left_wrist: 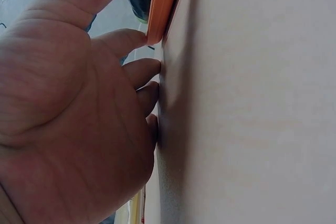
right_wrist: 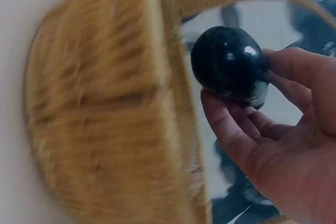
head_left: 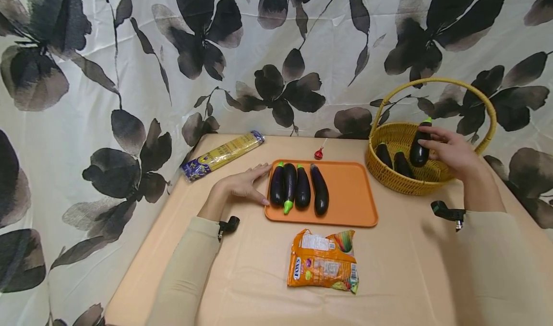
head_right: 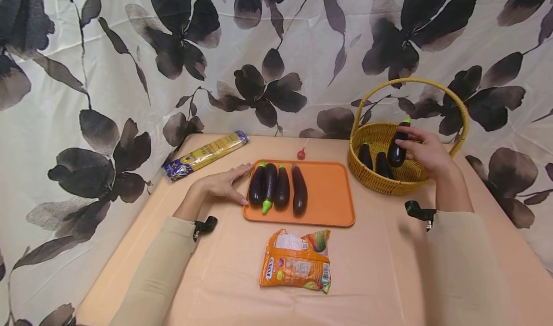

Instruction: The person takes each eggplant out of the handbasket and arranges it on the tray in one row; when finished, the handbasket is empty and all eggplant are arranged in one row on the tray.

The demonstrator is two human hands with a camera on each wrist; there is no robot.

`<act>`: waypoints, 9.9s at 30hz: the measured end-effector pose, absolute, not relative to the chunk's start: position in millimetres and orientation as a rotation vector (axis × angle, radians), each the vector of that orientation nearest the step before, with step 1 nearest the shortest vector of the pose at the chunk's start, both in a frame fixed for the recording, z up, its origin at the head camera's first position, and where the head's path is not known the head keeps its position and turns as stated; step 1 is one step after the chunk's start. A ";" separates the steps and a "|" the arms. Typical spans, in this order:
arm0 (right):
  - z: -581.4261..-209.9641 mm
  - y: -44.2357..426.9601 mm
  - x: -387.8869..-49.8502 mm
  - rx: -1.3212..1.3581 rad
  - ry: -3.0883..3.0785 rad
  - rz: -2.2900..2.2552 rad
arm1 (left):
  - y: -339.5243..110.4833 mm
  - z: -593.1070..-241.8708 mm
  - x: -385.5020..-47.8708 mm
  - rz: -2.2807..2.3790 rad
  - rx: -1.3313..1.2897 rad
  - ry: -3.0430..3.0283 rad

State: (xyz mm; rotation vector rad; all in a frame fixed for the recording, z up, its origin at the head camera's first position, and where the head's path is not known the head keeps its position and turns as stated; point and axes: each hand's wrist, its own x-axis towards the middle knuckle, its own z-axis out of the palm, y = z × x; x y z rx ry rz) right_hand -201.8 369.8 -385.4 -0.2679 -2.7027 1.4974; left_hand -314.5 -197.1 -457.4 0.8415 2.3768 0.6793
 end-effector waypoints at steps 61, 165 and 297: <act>-402.7 228.0 -188.6 0.251 -2.745 1.623 | -197.1 -461.1 -313.5 0.688 0.846 2.380; -411.0 216.3 -196.0 0.398 -2.874 1.255 | -199.4 -456.9 -315.7 0.690 0.828 2.356; -397.1 272.6 -183.7 -0.040 -1.961 1.864 | -198.2 -452.9 -315.5 0.677 0.827 2.339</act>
